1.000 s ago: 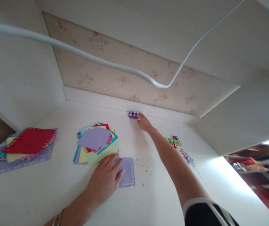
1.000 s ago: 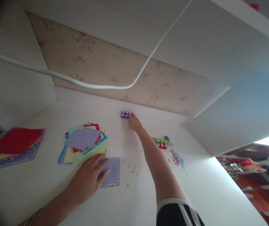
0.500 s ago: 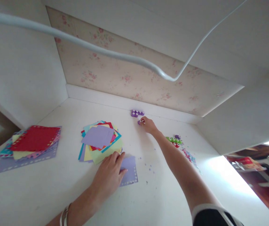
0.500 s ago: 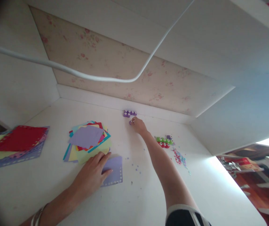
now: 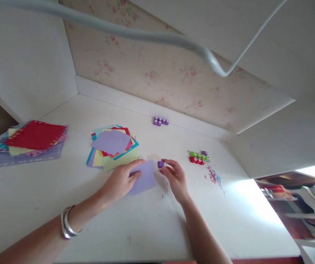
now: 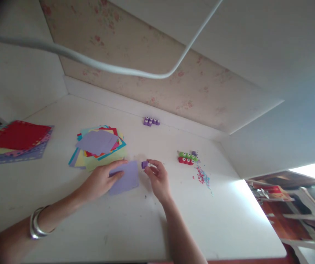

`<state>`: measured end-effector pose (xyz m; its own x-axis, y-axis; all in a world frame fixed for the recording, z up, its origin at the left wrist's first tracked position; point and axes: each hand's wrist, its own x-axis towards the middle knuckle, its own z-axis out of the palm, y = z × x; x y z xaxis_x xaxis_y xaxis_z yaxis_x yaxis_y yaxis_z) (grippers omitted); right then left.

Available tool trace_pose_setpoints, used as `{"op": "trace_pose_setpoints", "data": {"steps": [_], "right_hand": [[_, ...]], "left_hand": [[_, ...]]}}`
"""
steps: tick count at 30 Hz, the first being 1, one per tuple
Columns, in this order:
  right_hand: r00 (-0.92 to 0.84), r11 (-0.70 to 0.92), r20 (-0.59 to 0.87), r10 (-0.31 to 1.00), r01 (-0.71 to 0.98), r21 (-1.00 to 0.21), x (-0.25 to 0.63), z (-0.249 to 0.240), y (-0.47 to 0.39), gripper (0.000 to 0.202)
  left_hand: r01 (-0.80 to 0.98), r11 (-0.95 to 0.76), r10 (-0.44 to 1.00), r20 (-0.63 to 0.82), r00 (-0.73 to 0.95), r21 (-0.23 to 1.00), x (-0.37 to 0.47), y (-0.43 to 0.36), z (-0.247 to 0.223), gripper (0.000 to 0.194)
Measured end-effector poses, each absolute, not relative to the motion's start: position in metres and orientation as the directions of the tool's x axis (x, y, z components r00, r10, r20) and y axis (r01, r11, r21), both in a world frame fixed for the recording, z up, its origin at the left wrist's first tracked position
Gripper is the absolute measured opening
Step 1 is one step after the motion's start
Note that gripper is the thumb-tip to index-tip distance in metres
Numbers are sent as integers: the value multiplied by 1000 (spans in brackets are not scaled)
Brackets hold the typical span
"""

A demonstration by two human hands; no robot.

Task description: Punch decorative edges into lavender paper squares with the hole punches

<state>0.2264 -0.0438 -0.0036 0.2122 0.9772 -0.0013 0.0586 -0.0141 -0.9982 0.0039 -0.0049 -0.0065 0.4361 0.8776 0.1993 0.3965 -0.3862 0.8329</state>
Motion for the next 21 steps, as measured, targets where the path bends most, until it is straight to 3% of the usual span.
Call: {"op": "trace_pose_setpoints", "data": {"steps": [6, 10, 21], "right_hand": [[200, -5, 6, 980, 57, -998, 223, -9, -46, 26], [193, -6, 12, 981, 93, -996, 222, -7, -50, 26], [185, 12, 32, 982, 111, -994, 220, -6, -53, 24]], "left_hand": [[298, -317, 895, 180, 408, 901, 7, -7, -5, 37], [278, -304, 889, 166, 426, 911, 6, -8, 2, 28], [347, -324, 891, 161, 424, 880, 5, -11, 9, 24]]}}
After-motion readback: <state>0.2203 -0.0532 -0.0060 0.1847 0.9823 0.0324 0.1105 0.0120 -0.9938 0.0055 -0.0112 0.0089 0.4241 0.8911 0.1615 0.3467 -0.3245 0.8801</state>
